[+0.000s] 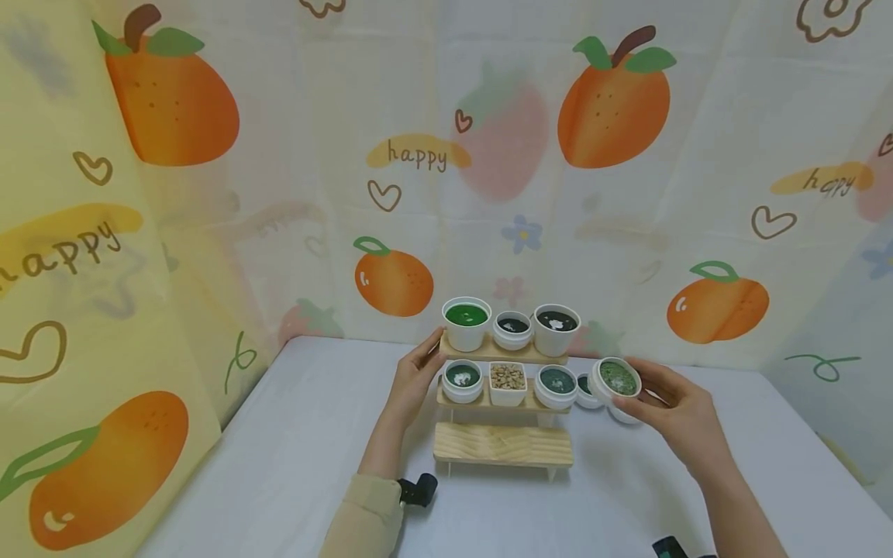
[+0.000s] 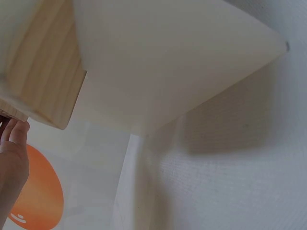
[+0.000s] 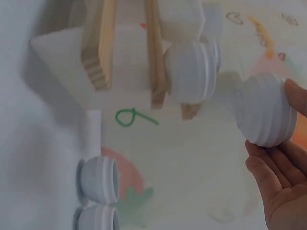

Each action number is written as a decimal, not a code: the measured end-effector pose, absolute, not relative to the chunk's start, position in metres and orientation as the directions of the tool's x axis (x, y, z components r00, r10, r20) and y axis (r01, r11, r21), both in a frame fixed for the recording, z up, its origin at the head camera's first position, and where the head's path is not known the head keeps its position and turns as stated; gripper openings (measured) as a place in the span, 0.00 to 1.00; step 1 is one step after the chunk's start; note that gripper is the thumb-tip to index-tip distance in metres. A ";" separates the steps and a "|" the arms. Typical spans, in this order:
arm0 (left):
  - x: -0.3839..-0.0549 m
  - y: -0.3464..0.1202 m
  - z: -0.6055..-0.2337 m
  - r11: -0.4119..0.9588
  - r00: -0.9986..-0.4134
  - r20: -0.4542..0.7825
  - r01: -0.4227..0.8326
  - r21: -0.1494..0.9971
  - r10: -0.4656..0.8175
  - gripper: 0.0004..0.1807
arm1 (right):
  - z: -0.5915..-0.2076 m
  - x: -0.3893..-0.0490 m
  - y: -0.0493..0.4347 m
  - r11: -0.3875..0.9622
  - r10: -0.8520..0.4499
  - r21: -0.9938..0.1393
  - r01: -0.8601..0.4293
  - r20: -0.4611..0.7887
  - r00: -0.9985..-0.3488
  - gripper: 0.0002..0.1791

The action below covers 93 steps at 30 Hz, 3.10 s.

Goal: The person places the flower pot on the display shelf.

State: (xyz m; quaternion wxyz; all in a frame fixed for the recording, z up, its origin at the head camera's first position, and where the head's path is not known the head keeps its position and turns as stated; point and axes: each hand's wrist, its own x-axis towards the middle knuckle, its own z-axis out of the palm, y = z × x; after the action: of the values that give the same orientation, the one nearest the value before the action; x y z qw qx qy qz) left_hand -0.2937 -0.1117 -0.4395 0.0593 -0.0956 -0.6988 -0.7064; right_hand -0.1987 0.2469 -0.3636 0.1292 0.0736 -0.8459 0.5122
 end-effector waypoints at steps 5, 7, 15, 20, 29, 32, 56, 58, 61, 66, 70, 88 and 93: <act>-0.295 -0.112 -0.440 -0.014 -0.973 0.223 0.223 0.975 0.053 0.29 | -0.359 -0.193 0.233 0.411 -0.069 -0.859 -0.307 0.306 -0.950 0.34; -0.295 -0.112 -0.440 -0.012 -0.974 0.220 0.219 0.976 0.051 0.29 | -0.358 -0.192 0.227 0.392 -0.098 -0.861 -0.323 0.310 -0.946 0.33; -0.294 -0.111 -0.439 -0.001 -0.975 0.220 0.220 0.975 0.043 0.29 | -0.359 -0.187 0.201 0.353 -0.169 -0.857 -0.376 0.337 -0.926 0.31; -0.294 -0.111 -0.438 0.012 -0.974 0.222 0.222 0.975 0.035 0.29 | -0.360 -0.187 0.190 0.324 -0.213 -0.854 -0.406 0.352 -0.911 0.31; -0.292 -0.111 -0.438 0.005 -0.975 0.219 0.219 0.976 0.042 0.29 | -0.367 -0.185 0.169 0.311 -0.274 -0.874 -0.372 0.292 -0.916 0.32; -0.293 -0.110 -0.439 0.005 -0.977 0.211 0.212 0.977 0.041 0.29 | -0.371 -0.185 0.162 0.302 -0.290 -0.884 -0.357 0.272 -0.918 0.33; -0.295 -0.112 -0.440 -0.010 -0.971 0.233 0.233 0.972 0.050 0.29 | -0.403 -0.187 0.117 0.290 -0.309 -0.914 -0.283 0.190 -0.932 0.35; -0.295 -0.112 -0.440 -0.010 -0.971 0.234 0.233 0.972 0.051 0.29 | -0.405 -0.188 0.114 0.295 -0.310 -0.911 -0.288 0.194 -0.931 0.35; -0.295 -0.112 -0.441 -0.003 -0.971 0.235 0.235 0.972 0.046 0.29 | -0.410 -0.190 0.110 0.304 -0.310 -0.908 -0.287 0.191 -0.931 0.34; -0.296 -0.112 -0.441 -0.007 -0.972 0.230 0.230 0.973 0.045 0.29 | -0.415 -0.191 0.104 0.299 -0.327 -0.907 -0.298 0.196 -0.925 0.33; -0.296 -0.112 -0.440 -0.010 -0.971 0.233 0.233 0.973 0.049 0.29 | -0.418 -0.191 0.102 0.281 -0.338 -0.913 -0.296 0.195 -0.921 0.33; -0.295 -0.111 -0.440 -0.023 -0.975 0.215 0.214 0.976 0.051 0.29 | -0.434 -0.198 0.091 0.330 -0.282 -0.906 -0.265 0.173 -0.944 0.33; -0.295 -0.111 -0.440 -0.036 -0.972 0.226 0.224 0.974 0.060 0.29 | -0.436 -0.198 0.089 0.314 -0.266 -0.909 -0.274 0.192 -0.945 0.32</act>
State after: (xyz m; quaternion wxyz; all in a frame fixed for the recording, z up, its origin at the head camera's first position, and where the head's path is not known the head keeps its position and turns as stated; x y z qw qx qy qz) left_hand -0.2946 -0.1106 -0.4399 0.0577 -0.1026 -0.6920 -0.7122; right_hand -0.1979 0.0887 -0.4359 0.0033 0.1665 -0.8104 0.5616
